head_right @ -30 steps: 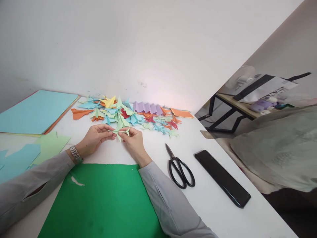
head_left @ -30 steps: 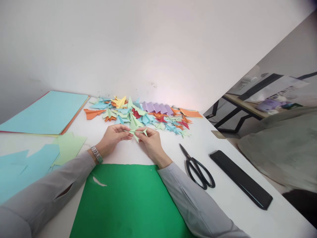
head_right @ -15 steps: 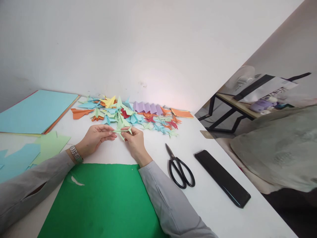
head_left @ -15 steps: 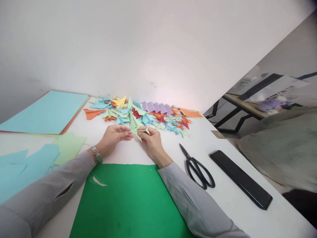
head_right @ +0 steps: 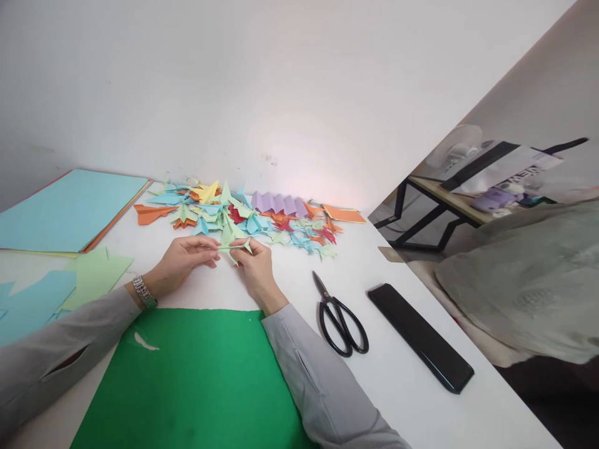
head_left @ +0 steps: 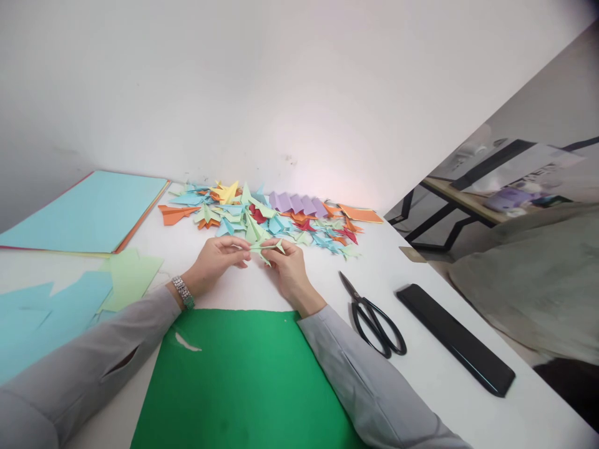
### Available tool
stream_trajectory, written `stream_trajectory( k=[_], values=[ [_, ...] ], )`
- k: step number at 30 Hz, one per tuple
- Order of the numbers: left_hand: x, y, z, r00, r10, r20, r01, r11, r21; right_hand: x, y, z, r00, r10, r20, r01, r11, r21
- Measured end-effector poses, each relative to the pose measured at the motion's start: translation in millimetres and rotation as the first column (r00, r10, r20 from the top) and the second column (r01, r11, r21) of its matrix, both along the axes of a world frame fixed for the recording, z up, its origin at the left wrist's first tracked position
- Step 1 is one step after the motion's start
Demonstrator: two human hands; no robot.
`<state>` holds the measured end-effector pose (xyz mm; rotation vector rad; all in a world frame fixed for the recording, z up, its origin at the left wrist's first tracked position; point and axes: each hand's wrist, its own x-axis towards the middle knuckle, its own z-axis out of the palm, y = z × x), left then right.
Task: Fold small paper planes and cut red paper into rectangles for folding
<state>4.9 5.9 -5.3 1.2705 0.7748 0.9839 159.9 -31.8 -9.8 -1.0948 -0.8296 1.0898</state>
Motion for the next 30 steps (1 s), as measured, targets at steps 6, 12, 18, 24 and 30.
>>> stream_trajectory(
  k=[6, 12, 18, 24, 30],
  values=[
    [1.5, -0.5, -3.2, 0.993, 0.040, -0.109, -0.033, 0.997, 0.063, 0.1, 0.3, -3.7, 0.994, 0.058, 0.089, -0.064, 0.996, 0.062],
    [2.5, -0.1, -3.7, 0.992, 0.076, -0.104, -0.075, 0.997, 0.016, 1.0, 0.4, -5.4, 0.990, 0.078, 0.118, -0.084, 0.995, 0.047],
    [1.5, 2.6, -7.0, 0.997, 0.027, -0.073, -0.030, 0.999, -0.031, 0.8, -0.5, -4.6, 0.984, 0.113, 0.136, -0.120, 0.992, 0.047],
    [2.1, -2.0, -2.5, 0.996, 0.035, -0.082, -0.034, 0.999, 0.011, 1.6, 0.3, -4.1, 0.998, 0.037, 0.058, -0.038, 0.999, 0.014],
    [2.0, -0.9, -1.0, 0.998, 0.039, 0.049, -0.036, 0.998, -0.056, 6.3, 0.9, -7.2, 0.996, 0.093, 0.001, -0.093, 0.996, 0.004]
  ],
)
